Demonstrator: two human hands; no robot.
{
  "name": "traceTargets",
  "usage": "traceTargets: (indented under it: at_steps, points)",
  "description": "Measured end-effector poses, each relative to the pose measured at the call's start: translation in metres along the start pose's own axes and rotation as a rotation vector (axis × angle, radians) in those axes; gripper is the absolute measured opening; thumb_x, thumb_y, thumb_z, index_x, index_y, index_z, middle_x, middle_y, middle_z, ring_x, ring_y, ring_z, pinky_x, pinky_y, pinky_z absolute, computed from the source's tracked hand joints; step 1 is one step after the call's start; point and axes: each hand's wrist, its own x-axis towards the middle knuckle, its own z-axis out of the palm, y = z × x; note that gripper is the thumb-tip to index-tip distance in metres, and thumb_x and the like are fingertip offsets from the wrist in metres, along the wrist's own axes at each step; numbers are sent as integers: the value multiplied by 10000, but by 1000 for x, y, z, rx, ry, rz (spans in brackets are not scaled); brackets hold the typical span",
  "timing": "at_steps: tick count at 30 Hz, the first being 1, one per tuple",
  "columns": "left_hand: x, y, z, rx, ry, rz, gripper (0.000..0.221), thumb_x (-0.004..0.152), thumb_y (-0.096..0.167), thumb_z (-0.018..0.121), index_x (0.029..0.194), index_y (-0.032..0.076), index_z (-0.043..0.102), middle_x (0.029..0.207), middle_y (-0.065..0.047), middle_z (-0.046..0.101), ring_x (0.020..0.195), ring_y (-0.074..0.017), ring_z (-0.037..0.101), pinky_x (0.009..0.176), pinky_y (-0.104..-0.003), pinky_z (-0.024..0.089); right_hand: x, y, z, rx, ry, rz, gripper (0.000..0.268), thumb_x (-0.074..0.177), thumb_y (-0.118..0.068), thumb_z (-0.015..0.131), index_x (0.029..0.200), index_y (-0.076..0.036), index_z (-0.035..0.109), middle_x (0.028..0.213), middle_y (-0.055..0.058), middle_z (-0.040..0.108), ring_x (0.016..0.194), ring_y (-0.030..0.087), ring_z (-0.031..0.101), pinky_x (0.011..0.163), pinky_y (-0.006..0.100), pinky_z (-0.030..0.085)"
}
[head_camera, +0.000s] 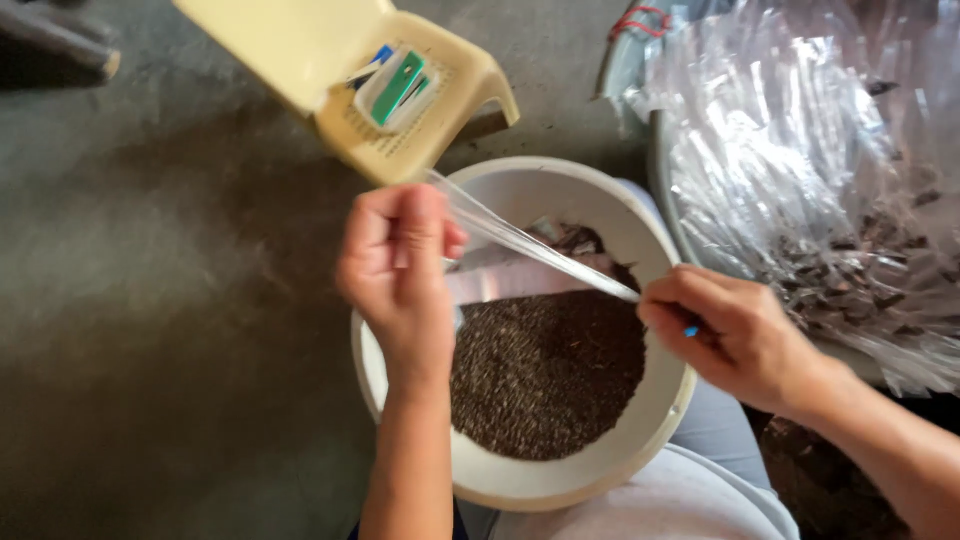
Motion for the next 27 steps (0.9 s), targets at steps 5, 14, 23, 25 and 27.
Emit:
traceTargets:
  at_steps: [5,14,23,25,27]
  points:
    - [6,-13,11,56,-297,-62,125,1029,188,582,1029,63,597,820,-76,659,753,-137,663,716,-252,575,-47,80,-47,-173,179,92,43,958,-18,656,947,9,687,849,118,640,718,210,596,673,319,485]
    - [28,-100,-23,628,-311,79,263,972,149,670,1204,36,618,1167,-113,664,997,-248,651,945,-386,506,-40,235,-55,-669,-25,948,1050,762,-682,636,1618,-179,291,1569,246,344,1340,435,460,922,622,539]
    - [37,-128,-32,894,-220,356,154,984,81,708,1112,-3,692,1185,-171,675,1124,-322,663,1049,-448,498,20,399,61,-975,49,507,508,859,-367,623,1317,-169,530,1387,171,472,1084,391,569,741,495,547]
    - [36,-137,-34,957,-228,357,154,971,106,729,1105,34,704,1192,-133,700,1129,-295,677,1038,-435,496,31,400,44,-971,107,517,748,868,-541,633,1521,-224,453,1415,175,467,1131,403,557,849,534,525]
    - [32,-144,-36,1028,-187,324,191,954,172,745,1134,117,711,1236,-54,699,1169,-239,673,1011,-414,467,41,406,35,-945,191,542,695,926,-617,567,1479,-202,492,1345,173,514,1071,424,582,813,561,521]
